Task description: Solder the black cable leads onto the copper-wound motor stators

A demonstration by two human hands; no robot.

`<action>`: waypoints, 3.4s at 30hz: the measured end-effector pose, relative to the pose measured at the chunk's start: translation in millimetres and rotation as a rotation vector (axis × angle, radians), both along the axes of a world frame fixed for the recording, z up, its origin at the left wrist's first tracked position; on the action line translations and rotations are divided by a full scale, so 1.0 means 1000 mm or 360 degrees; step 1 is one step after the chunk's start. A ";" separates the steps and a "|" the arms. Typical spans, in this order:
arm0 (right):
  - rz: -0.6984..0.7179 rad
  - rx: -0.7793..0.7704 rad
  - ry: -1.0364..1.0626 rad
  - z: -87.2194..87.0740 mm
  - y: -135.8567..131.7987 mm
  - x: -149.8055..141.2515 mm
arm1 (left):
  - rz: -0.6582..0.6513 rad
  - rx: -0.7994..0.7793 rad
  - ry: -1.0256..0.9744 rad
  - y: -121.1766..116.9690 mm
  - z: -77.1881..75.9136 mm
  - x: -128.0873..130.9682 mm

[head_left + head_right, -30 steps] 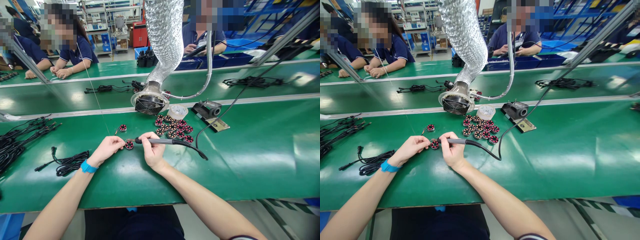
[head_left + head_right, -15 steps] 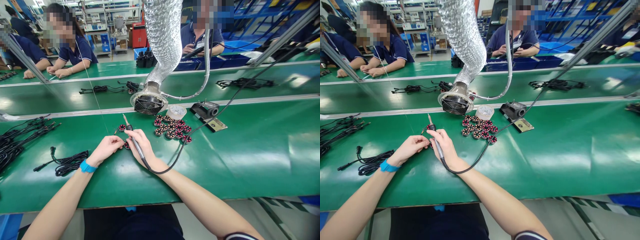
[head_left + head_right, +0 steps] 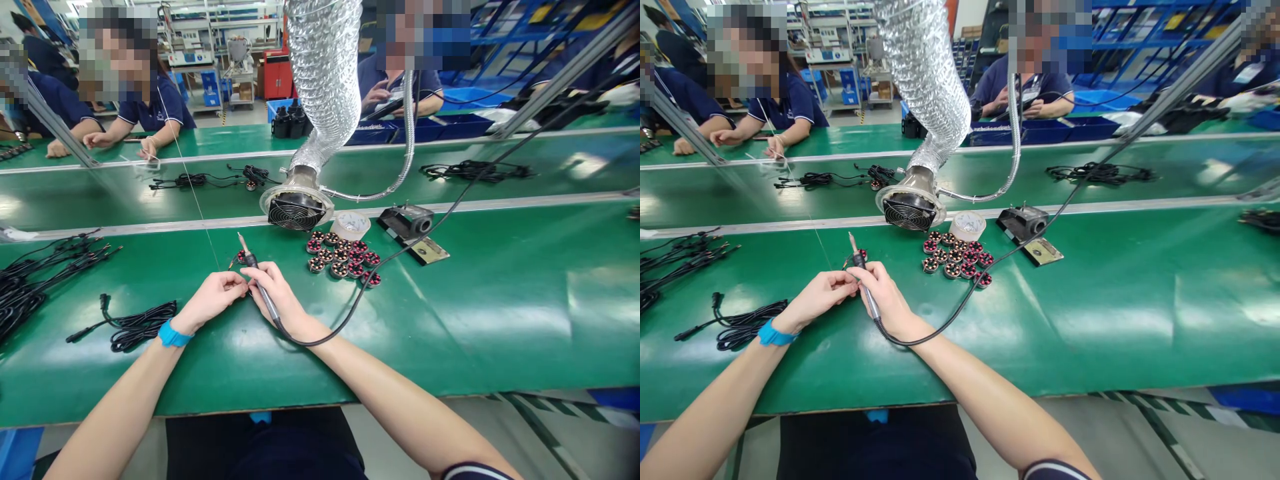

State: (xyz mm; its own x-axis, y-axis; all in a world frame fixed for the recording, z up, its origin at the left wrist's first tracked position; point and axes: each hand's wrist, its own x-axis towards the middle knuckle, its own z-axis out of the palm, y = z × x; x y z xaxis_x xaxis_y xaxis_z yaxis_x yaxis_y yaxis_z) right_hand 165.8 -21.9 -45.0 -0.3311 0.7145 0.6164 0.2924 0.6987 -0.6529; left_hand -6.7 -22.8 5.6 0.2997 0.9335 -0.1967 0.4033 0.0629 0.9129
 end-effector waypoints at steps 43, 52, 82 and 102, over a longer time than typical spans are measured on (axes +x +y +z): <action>0.0013 -0.0137 0.0155 -0.007 -0.004 -0.005 | 0.0069 -0.0063 0.0143 0.008 -0.003 -0.008; -0.0233 -0.0251 0.0265 -0.001 -0.005 -0.008 | 0.0102 -0.0092 0.0136 0.005 0.001 -0.004; -0.0442 -0.0202 0.0250 0.011 -0.016 0.007 | 0.0070 -0.0267 0.0066 0.003 -0.004 -0.003; -0.0482 0.0106 0.0301 0.021 -0.026 0.015 | 0.0086 -0.0242 0.0148 0.002 -0.002 -0.002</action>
